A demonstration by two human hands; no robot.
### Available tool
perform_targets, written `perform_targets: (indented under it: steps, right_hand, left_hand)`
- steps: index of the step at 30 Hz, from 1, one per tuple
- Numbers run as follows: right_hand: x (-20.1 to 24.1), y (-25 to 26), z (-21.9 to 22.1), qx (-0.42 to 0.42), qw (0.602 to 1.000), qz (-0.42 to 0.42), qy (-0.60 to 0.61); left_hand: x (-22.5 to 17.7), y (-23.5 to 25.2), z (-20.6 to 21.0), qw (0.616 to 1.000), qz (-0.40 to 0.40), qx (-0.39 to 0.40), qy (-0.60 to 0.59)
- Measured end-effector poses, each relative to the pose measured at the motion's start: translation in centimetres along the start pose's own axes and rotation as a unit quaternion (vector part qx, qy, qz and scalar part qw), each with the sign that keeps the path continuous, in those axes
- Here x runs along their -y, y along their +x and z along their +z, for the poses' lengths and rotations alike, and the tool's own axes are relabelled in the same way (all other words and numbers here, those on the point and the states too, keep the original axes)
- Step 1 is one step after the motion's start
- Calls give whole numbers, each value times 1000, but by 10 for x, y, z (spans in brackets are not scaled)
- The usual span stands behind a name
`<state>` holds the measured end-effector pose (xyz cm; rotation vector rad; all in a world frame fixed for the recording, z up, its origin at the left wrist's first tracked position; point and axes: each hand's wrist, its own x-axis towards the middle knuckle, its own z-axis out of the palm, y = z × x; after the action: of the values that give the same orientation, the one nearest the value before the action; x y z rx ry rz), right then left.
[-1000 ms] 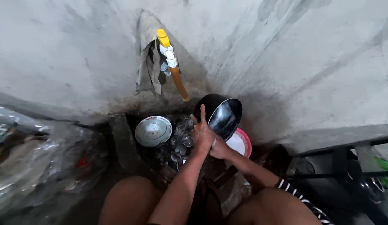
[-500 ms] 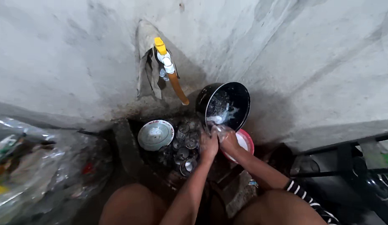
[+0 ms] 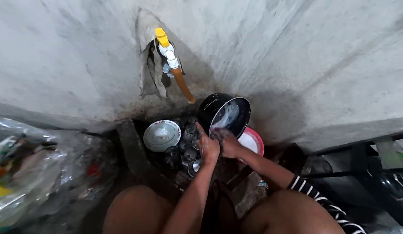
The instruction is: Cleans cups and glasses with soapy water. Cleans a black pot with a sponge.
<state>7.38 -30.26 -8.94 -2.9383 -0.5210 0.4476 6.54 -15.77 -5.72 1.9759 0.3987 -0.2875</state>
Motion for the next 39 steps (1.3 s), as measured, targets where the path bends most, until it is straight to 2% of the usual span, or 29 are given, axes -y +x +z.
perform_targets:
  steps: [2,3,5,7,8,9,11,13,14,16,19,22,25,26,28,30,32,34,37,39]
  right_hand:
    - [15,-8,6,-34,993,-64,98]
    - [11,-10,3,-33,993,-76,79]
    - [-24,-11,-4,-24,995,-57,-83]
    - [-66,-5,-11,-37,968,1,-250]
    - [-71,0,-12,-51,955,27,-290]
    - [-62,2,-14,-52,958,50,-279]
    - [-21,-9,-11,-24,991,53,-118]
    - [18,-17,-4,-52,997,-5,57]
    - [22,-18,-4,-62,995,-31,75]
    - [-4,-21,-10,-41,997,-42,-53]
    - [-69,-17,-21,-57,953,-8,-298]
    - [-66,-24,-16,-99,943,-21,-319]
    - [-36,-28,-15,-168,952,-78,-243]
    - [-21,-29,-16,-193,955,-76,-211]
    - [8,-26,-18,-252,956,-47,-142]
    - [28,-25,-14,-279,957,-12,-78]
    - [35,-30,1,-236,971,-6,-36]
    - [26,-32,5,-136,989,-24,-53]
    - [-27,-26,-18,-23,974,-13,-226]
    - [-69,-13,-24,-71,932,14,-354]
  left_hand:
    - [0,-3,2,1000,-1,-2,-4]
    - [1,-4,0,1000,3,6,2]
    - [1,-5,-11,999,13,26,34]
    - [-3,-5,-20,995,21,44,82]
    - [-7,-5,-22,994,27,40,97]
    - [-13,-6,-24,993,38,33,105]
    - [-23,-6,-24,993,56,34,94]
    - [-23,-5,-22,995,63,32,74]
    - [-21,-4,-23,995,62,34,67]
    - [-19,-4,-30,992,55,61,92]
    - [-31,-1,-45,972,79,96,200]
    - [-40,-1,-54,961,118,50,245]
    - [-27,8,-49,957,213,-131,149]
    - [-20,11,-39,953,235,-163,97]
    - [-9,8,-13,966,210,-146,-21]
    - [-11,-9,6,987,84,-73,-115]
    - [-9,-21,9,993,-8,-12,-119]
    - [1,-18,4,996,-14,0,-86]
    - [11,-10,-11,999,27,18,22]
    - [10,-9,-14,996,43,32,77]
